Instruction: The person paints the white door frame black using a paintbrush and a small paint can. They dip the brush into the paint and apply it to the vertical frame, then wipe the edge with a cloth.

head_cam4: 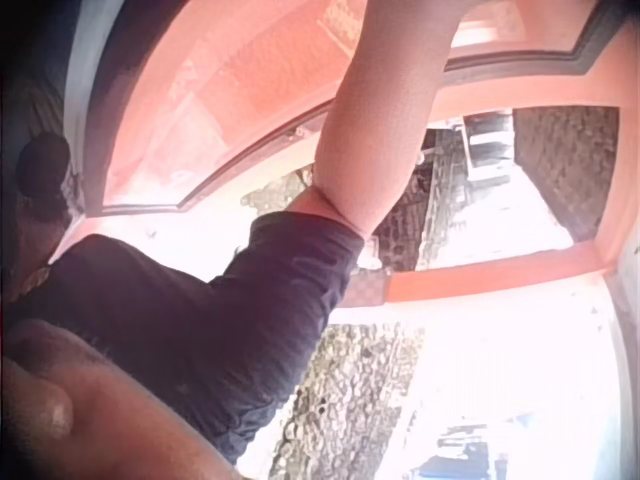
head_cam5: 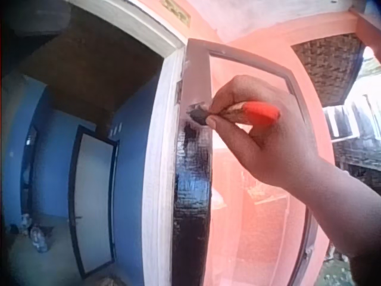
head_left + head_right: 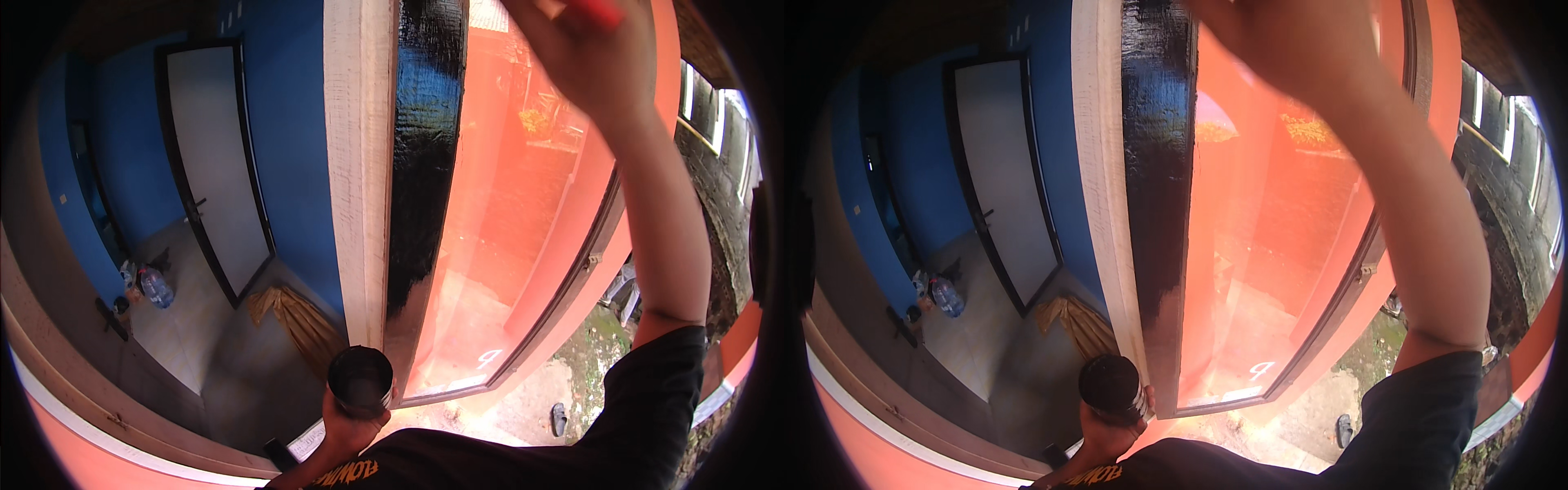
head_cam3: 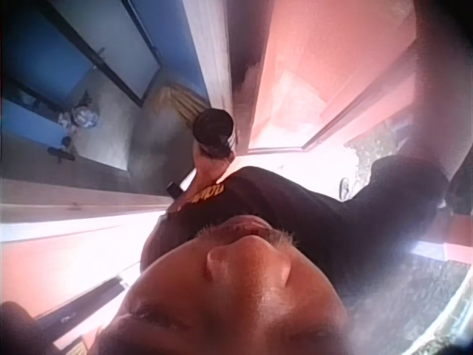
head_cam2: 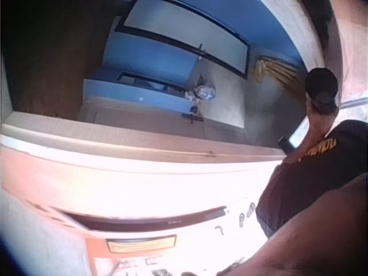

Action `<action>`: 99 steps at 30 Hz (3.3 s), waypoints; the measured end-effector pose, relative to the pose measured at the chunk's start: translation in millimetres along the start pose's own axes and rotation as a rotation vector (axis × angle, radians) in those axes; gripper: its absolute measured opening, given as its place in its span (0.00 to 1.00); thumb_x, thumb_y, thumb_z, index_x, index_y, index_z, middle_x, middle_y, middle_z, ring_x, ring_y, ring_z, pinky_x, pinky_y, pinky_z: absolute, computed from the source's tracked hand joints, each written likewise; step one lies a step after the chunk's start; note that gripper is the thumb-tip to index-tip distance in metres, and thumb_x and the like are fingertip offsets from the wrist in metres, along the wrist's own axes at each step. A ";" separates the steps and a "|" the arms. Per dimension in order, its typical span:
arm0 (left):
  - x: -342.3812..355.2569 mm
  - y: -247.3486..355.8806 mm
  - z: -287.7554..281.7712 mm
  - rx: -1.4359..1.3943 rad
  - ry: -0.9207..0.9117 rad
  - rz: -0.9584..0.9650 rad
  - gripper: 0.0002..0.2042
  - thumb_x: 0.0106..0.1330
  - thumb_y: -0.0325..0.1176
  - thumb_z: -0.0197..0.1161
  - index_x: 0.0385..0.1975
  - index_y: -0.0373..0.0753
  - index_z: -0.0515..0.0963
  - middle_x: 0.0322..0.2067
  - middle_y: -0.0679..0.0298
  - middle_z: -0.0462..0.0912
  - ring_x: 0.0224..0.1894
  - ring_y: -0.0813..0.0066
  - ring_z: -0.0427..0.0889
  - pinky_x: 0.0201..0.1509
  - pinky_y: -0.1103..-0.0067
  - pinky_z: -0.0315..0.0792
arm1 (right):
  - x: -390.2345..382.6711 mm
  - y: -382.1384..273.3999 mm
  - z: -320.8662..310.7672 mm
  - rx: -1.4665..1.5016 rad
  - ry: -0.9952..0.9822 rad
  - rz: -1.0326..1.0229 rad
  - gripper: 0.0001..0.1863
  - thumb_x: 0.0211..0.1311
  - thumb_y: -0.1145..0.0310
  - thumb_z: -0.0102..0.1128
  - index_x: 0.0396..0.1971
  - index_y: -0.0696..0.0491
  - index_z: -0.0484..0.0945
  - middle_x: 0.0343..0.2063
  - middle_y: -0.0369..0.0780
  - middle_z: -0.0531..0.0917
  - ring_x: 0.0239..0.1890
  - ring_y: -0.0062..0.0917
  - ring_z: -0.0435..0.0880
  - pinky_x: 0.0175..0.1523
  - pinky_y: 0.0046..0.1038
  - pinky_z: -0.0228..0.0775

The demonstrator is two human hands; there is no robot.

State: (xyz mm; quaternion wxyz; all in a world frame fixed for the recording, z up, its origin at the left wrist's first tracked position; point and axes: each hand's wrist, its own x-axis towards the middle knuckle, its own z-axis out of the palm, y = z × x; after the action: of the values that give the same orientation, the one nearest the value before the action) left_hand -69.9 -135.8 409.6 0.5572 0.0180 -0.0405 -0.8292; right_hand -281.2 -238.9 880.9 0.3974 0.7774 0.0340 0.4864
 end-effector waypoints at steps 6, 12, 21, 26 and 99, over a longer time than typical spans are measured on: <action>-3.2 1.5 -4.3 0.020 0.021 0.033 0.40 0.66 0.70 0.50 0.68 0.43 0.68 0.61 0.51 0.76 0.62 0.53 0.76 0.44 0.62 0.82 | -123.6 -107.8 27.5 0.018 -0.385 -0.111 0.07 0.47 0.65 0.61 0.25 0.48 0.73 0.41 0.38 0.84 0.34 0.26 0.80 0.40 0.31 0.74; -3.2 2.6 -3.1 0.017 -0.024 0.029 0.38 0.66 0.67 0.51 0.66 0.41 0.70 0.59 0.50 0.76 0.62 0.52 0.75 0.46 0.61 0.81 | -135.2 -137.8 20.5 0.598 -0.501 0.261 0.08 0.52 0.74 0.67 0.32 0.50 0.79 0.35 0.37 0.81 0.37 0.32 0.82 0.48 0.35 0.74; -2.9 -3.4 9.1 0.112 0.133 0.089 0.36 0.65 0.63 0.50 0.63 0.39 0.72 0.58 0.54 0.77 0.63 0.53 0.74 0.59 0.60 0.72 | 7.6 -20.5 3.9 0.044 -0.070 0.256 0.03 0.66 0.80 0.63 0.32 0.60 0.77 0.33 0.41 0.84 0.32 0.22 0.85 0.39 0.20 0.78; -7.8 4.3 5.7 0.148 0.091 0.055 0.40 0.64 0.69 0.47 0.68 0.44 0.68 0.61 0.53 0.76 0.62 0.55 0.76 0.43 0.64 0.77 | -25.1 -21.3 7.8 -0.277 -0.171 -0.110 0.05 0.58 0.79 0.66 0.32 0.55 0.79 0.33 0.39 0.84 0.35 0.32 0.83 0.40 0.29 0.73; 8.2 -226.2 26.9 -0.042 -0.041 0.570 0.38 0.67 0.64 0.49 0.63 0.37 0.72 0.62 0.48 0.74 0.62 0.52 0.76 0.43 0.64 0.82 | -495.2 -276.3 -98.5 1.121 -0.182 1.351 0.10 0.57 0.80 0.72 0.36 0.57 0.79 0.35 0.43 0.83 0.38 0.30 0.87 0.43 0.28 0.81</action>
State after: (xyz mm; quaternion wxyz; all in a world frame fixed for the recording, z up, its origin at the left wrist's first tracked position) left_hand -283.8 -57.1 416.8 0.7671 -0.0223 -0.0378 -0.6401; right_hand -525.9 -210.5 360.7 -0.4135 0.7477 -0.2310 0.4654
